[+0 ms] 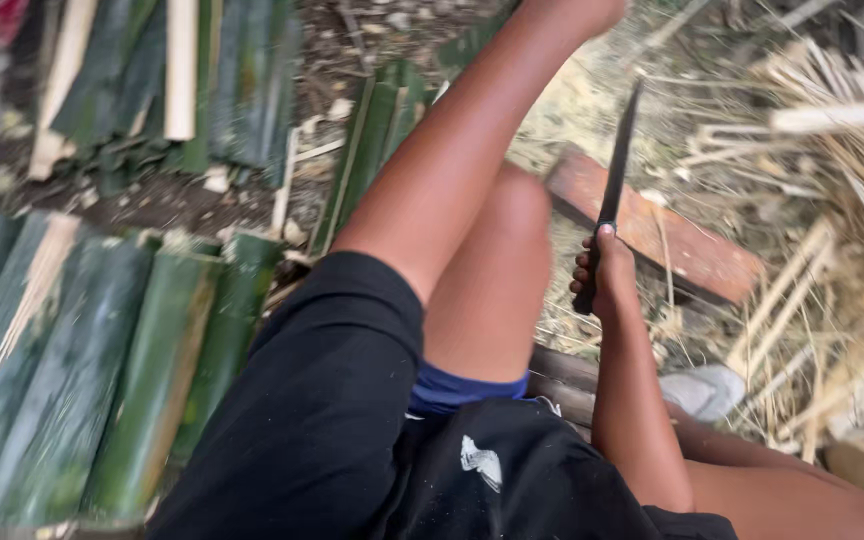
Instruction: The person sits on the ground and uses a knife to split bamboo strips into thinner pieces. They repeatedly pick up bamboo sections, split them on a brick, and place the finished pieces into a pile.
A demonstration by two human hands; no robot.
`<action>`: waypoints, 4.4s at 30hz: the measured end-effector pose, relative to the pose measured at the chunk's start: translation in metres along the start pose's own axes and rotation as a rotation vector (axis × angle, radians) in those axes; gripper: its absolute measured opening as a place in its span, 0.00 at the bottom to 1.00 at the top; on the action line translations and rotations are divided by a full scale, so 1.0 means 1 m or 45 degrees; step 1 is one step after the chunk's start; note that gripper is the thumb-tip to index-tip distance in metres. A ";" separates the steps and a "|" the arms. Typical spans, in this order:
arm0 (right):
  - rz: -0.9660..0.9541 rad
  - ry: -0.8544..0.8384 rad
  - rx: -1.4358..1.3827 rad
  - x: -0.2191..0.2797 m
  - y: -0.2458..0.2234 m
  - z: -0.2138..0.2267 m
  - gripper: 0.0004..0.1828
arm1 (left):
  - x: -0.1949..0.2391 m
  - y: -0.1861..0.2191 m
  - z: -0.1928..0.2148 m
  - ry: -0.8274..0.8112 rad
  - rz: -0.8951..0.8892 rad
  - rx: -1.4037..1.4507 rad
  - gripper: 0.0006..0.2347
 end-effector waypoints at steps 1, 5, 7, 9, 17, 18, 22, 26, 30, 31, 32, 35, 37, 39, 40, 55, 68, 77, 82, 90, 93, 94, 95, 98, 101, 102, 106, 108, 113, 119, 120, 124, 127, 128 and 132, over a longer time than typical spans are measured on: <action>0.084 0.028 0.234 -0.002 -0.004 -0.011 0.20 | 0.017 -0.018 0.017 -0.047 0.015 -0.060 0.09; 0.458 0.077 1.011 -0.020 -0.009 -0.051 0.20 | 0.196 -0.088 0.032 0.078 0.491 0.132 0.29; 0.543 0.084 1.221 -0.028 0.004 -0.058 0.20 | 0.286 -0.108 0.019 0.151 0.673 0.148 0.28; 0.564 0.067 1.316 -0.035 0.019 -0.060 0.20 | 0.347 -0.128 0.011 0.248 0.871 0.148 0.31; 0.729 -0.116 1.489 -0.058 0.032 -0.099 0.21 | 0.341 -0.261 0.235 0.288 1.158 -0.272 0.27; 0.740 -0.129 1.492 -0.054 0.036 -0.099 0.21 | 0.337 -0.276 0.274 0.464 1.133 -0.462 0.35; 0.740 -0.151 1.504 -0.040 0.041 -0.083 0.21 | 0.340 -0.314 0.326 0.485 0.919 -0.788 0.29; 0.722 -0.134 1.497 -0.039 0.047 -0.069 0.21 | 0.341 -0.302 0.211 0.204 1.062 -0.438 0.20; 0.699 -0.115 1.514 -0.026 0.052 -0.043 0.22 | 0.358 -0.246 0.039 -0.174 1.151 0.079 0.14; 0.695 -0.117 1.522 -0.023 0.052 -0.038 0.22 | 0.360 -0.230 0.004 -0.193 1.111 0.045 0.19; 0.708 -0.125 1.523 -0.024 0.051 -0.039 0.22 | 0.360 -0.218 -0.020 -0.110 0.976 -0.163 0.29; 0.715 -0.146 1.538 -0.023 0.048 -0.036 0.22 | 0.358 -0.198 -0.072 0.035 0.872 -0.597 0.31; 0.709 -0.159 1.541 -0.019 0.051 -0.034 0.22 | 0.359 -0.196 -0.089 0.005 0.974 -0.612 0.25; 0.697 -0.147 1.522 -0.016 0.057 -0.035 0.22 | 0.360 -0.201 -0.089 -0.118 1.140 -0.419 0.21; 0.696 -0.126 1.515 -0.015 0.057 -0.033 0.22 | 0.357 -0.198 -0.087 -0.110 1.114 -0.322 0.25; 0.410 0.241 0.929 -0.002 0.014 -0.015 0.23 | 0.153 -0.031 0.091 0.626 -0.355 0.724 0.18; 0.541 0.492 0.580 0.166 -0.046 0.029 0.20 | 0.076 0.086 0.028 -0.127 -0.799 0.881 0.28; 1.121 0.578 0.868 0.254 -0.063 -0.011 0.20 | 0.189 0.143 0.006 -0.061 -0.784 0.842 0.31; 1.247 0.616 0.904 0.251 -0.066 -0.026 0.21 | 0.199 0.156 0.015 -0.037 -0.865 0.784 0.34; 0.756 0.522 0.953 0.278 -0.081 -0.022 0.15 | 0.213 0.163 0.016 -0.164 -0.802 0.755 0.37; 0.711 0.501 0.958 0.285 -0.080 -0.018 0.13 | 0.216 0.165 0.018 -0.150 -0.821 0.789 0.37; 0.712 0.496 0.960 0.286 -0.079 -0.018 0.12 | 0.216 0.166 0.019 -0.151 -0.817 0.796 0.37; 0.708 0.505 0.953 0.286 -0.078 -0.018 0.13 | 0.217 0.168 0.020 -0.151 -0.813 0.802 0.36; 0.743 0.514 0.935 0.281 -0.076 -0.018 0.15 | 0.216 0.170 0.022 -0.136 -0.813 0.804 0.36; 0.795 0.515 0.929 0.277 -0.077 -0.020 0.16 | 0.215 0.170 0.023 -0.130 -0.817 0.803 0.36; 0.778 0.522 0.936 0.277 -0.077 -0.020 0.16 | 0.216 0.170 0.023 -0.131 -0.818 0.805 0.36; 0.774 0.520 0.938 0.279 -0.076 -0.019 0.16 | 0.217 0.169 0.019 -0.149 -0.785 0.795 0.36; 0.749 0.537 0.949 0.278 -0.075 -0.018 0.16 | 0.216 0.168 0.018 -0.154 -0.779 0.774 0.37; 0.739 0.545 0.949 0.272 -0.069 -0.015 0.16 | 0.214 0.171 0.020 -0.116 -0.793 0.807 0.36; 1.088 0.637 1.014 0.289 -0.078 -0.025 0.18 | 0.221 0.179 0.040 -0.009 -0.856 0.851 0.33; 1.177 0.677 1.039 0.288 -0.082 -0.027 0.18 | 0.221 0.180 0.041 -0.001 -0.854 0.839 0.33; 0.888 0.728 1.113 0.268 -0.092 -0.030 0.19 | 0.208 0.189 0.046 0.036 -0.793 0.787 0.33; 0.960 0.728 1.030 0.259 -0.101 -0.026 0.20 | 0.193 0.198 0.055 0.055 -0.768 0.779 0.32; 1.042 0.704 1.021 0.263 -0.095 -0.025 0.21 | 0.200 0.199 0.057 0.042 -0.776 0.792 0.32; 1.154 0.699 1.054 0.254 -0.081 -0.011 0.19 | 0.207 0.191 0.049 0.106 -0.857 0.792 0.32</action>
Point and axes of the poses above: each hand's wrist, its own x-axis away from the middle knuckle, its own z-axis out of the back of the hand, y = z × x, the point moved 2 cm from there along -x, towards the middle knuckle, and after that the axes turned 5 degrees about -z, right-handed, at the moved point
